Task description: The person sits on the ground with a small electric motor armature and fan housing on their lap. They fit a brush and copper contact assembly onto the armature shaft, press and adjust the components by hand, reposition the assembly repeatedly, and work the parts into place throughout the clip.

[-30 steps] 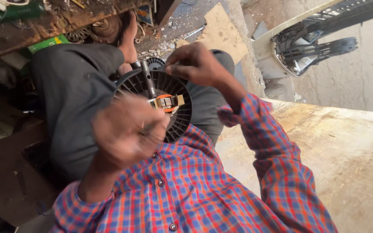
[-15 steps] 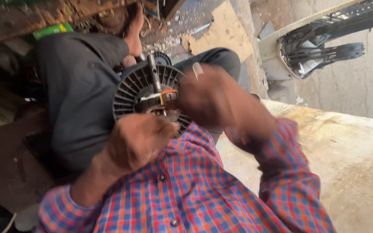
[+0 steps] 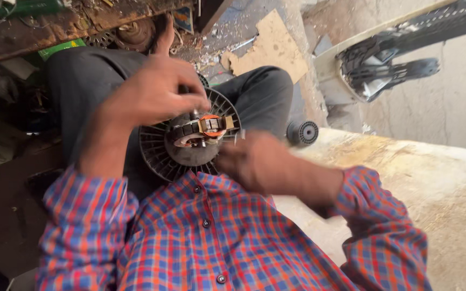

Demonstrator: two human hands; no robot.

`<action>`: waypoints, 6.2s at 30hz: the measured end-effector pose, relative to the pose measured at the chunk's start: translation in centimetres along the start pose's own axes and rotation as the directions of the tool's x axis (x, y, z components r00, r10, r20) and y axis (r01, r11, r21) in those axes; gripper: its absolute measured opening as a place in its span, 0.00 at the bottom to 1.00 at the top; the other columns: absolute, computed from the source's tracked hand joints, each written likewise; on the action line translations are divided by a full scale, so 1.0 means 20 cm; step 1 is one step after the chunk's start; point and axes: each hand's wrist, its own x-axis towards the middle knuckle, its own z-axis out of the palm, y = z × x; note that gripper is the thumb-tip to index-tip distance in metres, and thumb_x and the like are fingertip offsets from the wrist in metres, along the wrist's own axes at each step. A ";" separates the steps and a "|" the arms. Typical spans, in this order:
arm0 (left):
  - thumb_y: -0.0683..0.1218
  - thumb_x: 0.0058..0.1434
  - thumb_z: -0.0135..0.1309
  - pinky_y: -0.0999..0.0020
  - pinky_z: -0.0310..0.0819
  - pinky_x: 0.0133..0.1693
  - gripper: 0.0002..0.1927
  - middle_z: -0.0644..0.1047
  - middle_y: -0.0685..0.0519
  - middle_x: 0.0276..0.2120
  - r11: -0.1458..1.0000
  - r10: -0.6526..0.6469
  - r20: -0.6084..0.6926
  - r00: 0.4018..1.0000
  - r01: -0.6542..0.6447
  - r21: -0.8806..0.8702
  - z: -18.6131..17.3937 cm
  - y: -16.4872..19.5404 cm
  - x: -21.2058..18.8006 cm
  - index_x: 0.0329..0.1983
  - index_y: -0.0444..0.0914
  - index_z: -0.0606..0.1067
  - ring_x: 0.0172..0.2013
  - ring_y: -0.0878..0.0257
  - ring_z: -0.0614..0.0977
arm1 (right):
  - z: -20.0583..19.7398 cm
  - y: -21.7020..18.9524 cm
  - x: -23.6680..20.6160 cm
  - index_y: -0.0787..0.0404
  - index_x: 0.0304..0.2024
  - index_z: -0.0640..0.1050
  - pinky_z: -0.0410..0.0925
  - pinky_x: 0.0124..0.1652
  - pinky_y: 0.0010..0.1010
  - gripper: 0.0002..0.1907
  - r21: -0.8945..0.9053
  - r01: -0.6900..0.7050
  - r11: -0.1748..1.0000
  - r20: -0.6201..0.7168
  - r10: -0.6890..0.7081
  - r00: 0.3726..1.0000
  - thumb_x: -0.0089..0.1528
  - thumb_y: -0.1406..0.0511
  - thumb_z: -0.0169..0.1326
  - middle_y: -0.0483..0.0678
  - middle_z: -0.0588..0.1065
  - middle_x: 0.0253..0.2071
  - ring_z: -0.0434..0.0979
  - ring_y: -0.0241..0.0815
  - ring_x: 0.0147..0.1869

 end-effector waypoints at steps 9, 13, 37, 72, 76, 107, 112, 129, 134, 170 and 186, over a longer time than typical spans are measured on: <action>0.38 0.59 0.67 0.64 0.78 0.35 0.09 0.80 0.50 0.37 0.935 0.250 -0.370 0.895 -0.124 0.332 0.39 0.25 -0.38 0.40 0.35 0.79 0.34 0.56 0.83 | 0.02 0.37 -0.04 0.59 0.43 0.79 0.66 0.39 0.37 0.08 0.249 0.171 0.953 -0.299 -0.093 0.950 0.60 0.68 0.61 0.47 0.70 0.37 0.74 0.47 0.39; 0.38 0.60 0.68 0.63 0.77 0.33 0.09 0.76 0.49 0.32 0.891 0.232 -0.443 0.866 -0.006 0.455 0.40 0.22 -0.39 0.41 0.33 0.79 0.31 0.55 0.81 | 0.20 0.53 0.08 0.65 0.40 0.81 0.66 0.38 0.31 0.05 0.536 0.020 0.844 -0.330 0.188 0.925 0.62 0.71 0.63 0.49 0.77 0.34 0.74 0.43 0.38; 0.38 0.56 0.64 0.60 0.80 0.38 0.11 0.81 0.45 0.36 0.965 0.251 -0.267 0.930 -0.218 0.146 0.31 0.29 -0.32 0.42 0.33 0.80 0.37 0.51 0.84 | 0.00 0.19 -0.15 0.62 0.41 0.81 0.63 0.32 0.41 0.10 0.122 0.155 0.980 -0.341 -0.106 0.934 0.56 0.70 0.63 0.49 0.68 0.30 0.70 0.49 0.34; 0.37 0.54 0.66 0.59 0.77 0.41 0.19 0.77 0.49 0.39 0.968 0.181 -0.494 0.850 -0.066 0.242 0.29 0.25 -0.38 0.48 0.36 0.74 0.38 0.53 0.81 | 0.47 0.68 0.02 0.66 0.41 0.81 0.70 0.38 0.23 0.05 0.795 -0.159 0.585 -0.196 0.497 0.845 0.65 0.69 0.63 0.43 0.77 0.35 0.75 0.29 0.39; 0.36 0.55 0.64 0.64 0.81 0.49 0.35 0.77 0.44 0.50 0.996 -0.023 -0.384 0.923 -0.014 -0.093 0.28 0.22 -0.34 0.65 0.34 0.64 0.49 0.54 0.83 | 0.51 0.70 -0.01 0.66 0.41 0.82 0.71 0.38 0.22 0.05 0.759 -0.170 0.629 -0.243 0.515 0.822 0.65 0.69 0.62 0.43 0.77 0.36 0.76 0.28 0.39; 0.43 0.55 0.65 0.60 0.72 0.48 0.07 0.81 0.49 0.27 0.998 0.043 -0.140 0.989 -0.048 -0.032 0.14 -0.19 -0.05 0.32 0.34 0.83 0.29 0.60 0.81 | 0.11 0.21 -0.13 0.60 0.43 0.80 0.65 0.32 0.40 0.10 0.012 -0.136 0.991 -0.337 0.132 0.932 0.58 0.67 0.63 0.47 0.71 0.31 0.72 0.48 0.32; 0.41 0.60 0.66 0.64 0.75 0.41 0.06 0.80 0.49 0.32 0.987 -0.158 -0.334 0.929 0.156 -0.032 0.03 0.05 -0.10 0.38 0.35 0.83 0.33 0.58 0.82 | 0.11 0.05 -0.15 0.62 0.43 0.79 0.65 0.35 0.38 0.13 0.095 0.089 0.991 -0.132 -0.077 0.988 0.56 0.66 0.61 0.47 0.69 0.34 0.74 0.46 0.36; 0.42 0.64 0.66 0.65 0.72 0.32 0.09 0.78 0.50 0.30 0.991 -0.030 -0.629 0.777 -0.061 -0.122 0.17 0.19 -0.11 0.33 0.34 0.78 0.28 0.61 0.78 | 0.12 0.66 0.13 0.64 0.39 0.80 0.72 0.42 0.37 0.06 0.440 -0.136 0.888 -0.477 0.360 0.802 0.60 0.72 0.63 0.51 0.78 0.38 0.81 0.48 0.42; 0.48 0.60 0.67 0.40 0.47 0.72 0.14 0.78 0.52 0.23 0.975 0.033 -0.346 0.937 0.045 0.217 0.10 -0.19 0.04 0.23 0.37 0.78 0.25 0.61 0.80 | -0.13 0.50 -0.05 0.61 0.33 0.83 0.70 0.30 0.34 0.08 0.162 -0.099 0.982 -0.265 0.140 0.954 0.52 0.74 0.67 0.51 0.76 0.30 0.78 0.44 0.33; 0.44 0.62 0.69 0.65 0.71 0.32 0.10 0.78 0.50 0.30 0.998 -0.043 -0.462 0.886 0.017 -0.061 0.17 0.10 -0.12 0.34 0.35 0.79 0.30 0.61 0.79 | 0.12 0.67 0.07 0.65 0.37 0.81 0.71 0.38 0.28 0.06 0.262 -0.226 0.938 -0.482 0.330 0.812 0.63 0.69 0.67 0.52 0.78 0.36 0.80 0.45 0.37; 0.36 0.57 0.64 0.65 0.67 0.27 0.05 0.76 0.49 0.28 0.988 0.150 -0.592 0.792 -0.102 0.113 0.33 0.20 -0.40 0.33 0.34 0.78 0.24 0.60 0.75 | 0.10 0.51 0.22 0.59 0.43 0.81 0.72 0.37 0.38 0.06 0.457 0.038 0.889 -0.274 0.100 0.957 0.64 0.65 0.63 0.50 0.76 0.38 0.80 0.50 0.39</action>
